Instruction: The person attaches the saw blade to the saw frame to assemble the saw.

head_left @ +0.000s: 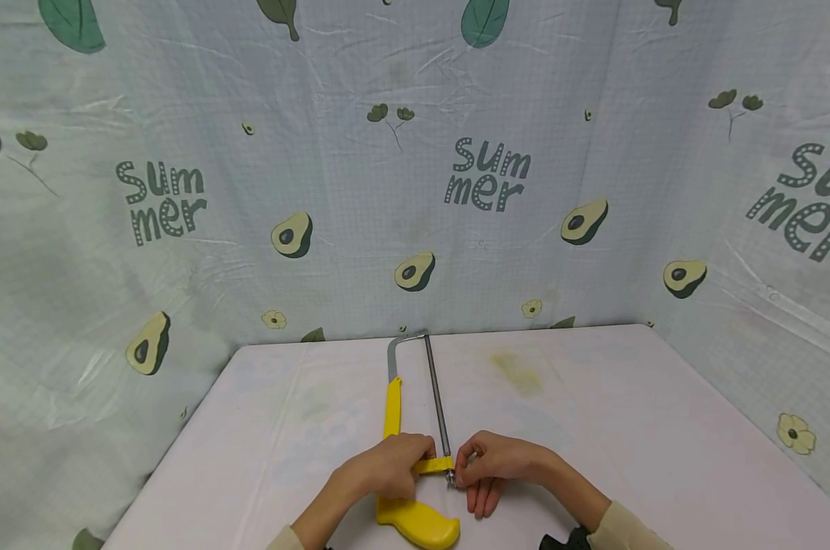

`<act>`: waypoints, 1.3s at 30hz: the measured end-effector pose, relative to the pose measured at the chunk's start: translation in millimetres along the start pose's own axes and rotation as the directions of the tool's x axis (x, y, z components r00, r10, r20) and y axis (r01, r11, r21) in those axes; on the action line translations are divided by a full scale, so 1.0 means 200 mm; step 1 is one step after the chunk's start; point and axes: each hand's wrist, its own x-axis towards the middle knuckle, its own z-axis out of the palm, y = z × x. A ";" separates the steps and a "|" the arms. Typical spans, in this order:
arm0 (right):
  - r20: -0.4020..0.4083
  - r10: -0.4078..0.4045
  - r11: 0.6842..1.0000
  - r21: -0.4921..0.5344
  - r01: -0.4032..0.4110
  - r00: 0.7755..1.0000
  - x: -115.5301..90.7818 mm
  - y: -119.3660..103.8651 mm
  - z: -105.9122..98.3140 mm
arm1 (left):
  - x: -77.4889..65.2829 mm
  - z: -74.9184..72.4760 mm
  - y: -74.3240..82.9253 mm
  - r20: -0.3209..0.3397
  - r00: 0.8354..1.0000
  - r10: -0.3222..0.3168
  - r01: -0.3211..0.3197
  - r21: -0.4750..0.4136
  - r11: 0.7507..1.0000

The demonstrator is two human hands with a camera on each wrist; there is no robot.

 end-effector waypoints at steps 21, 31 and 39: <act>0.012 -0.011 1.000 -0.009 0.011 1.000 0.00 0.01 -0.01 | 0.00 0.00 0.00 -0.002 1.000 -0.001 0.001 -0.014 1.000; 0.011 -0.001 1.000 0.000 0.001 1.000 0.00 0.01 -0.01 | 0.00 0.00 0.00 -0.006 1.000 0.008 -0.008 0.003 1.000; -0.002 0.021 1.000 -0.023 -0.021 1.000 0.00 0.00 0.00 | 0.00 0.00 0.01 -0.006 1.000 0.014 -0.015 -0.003 1.000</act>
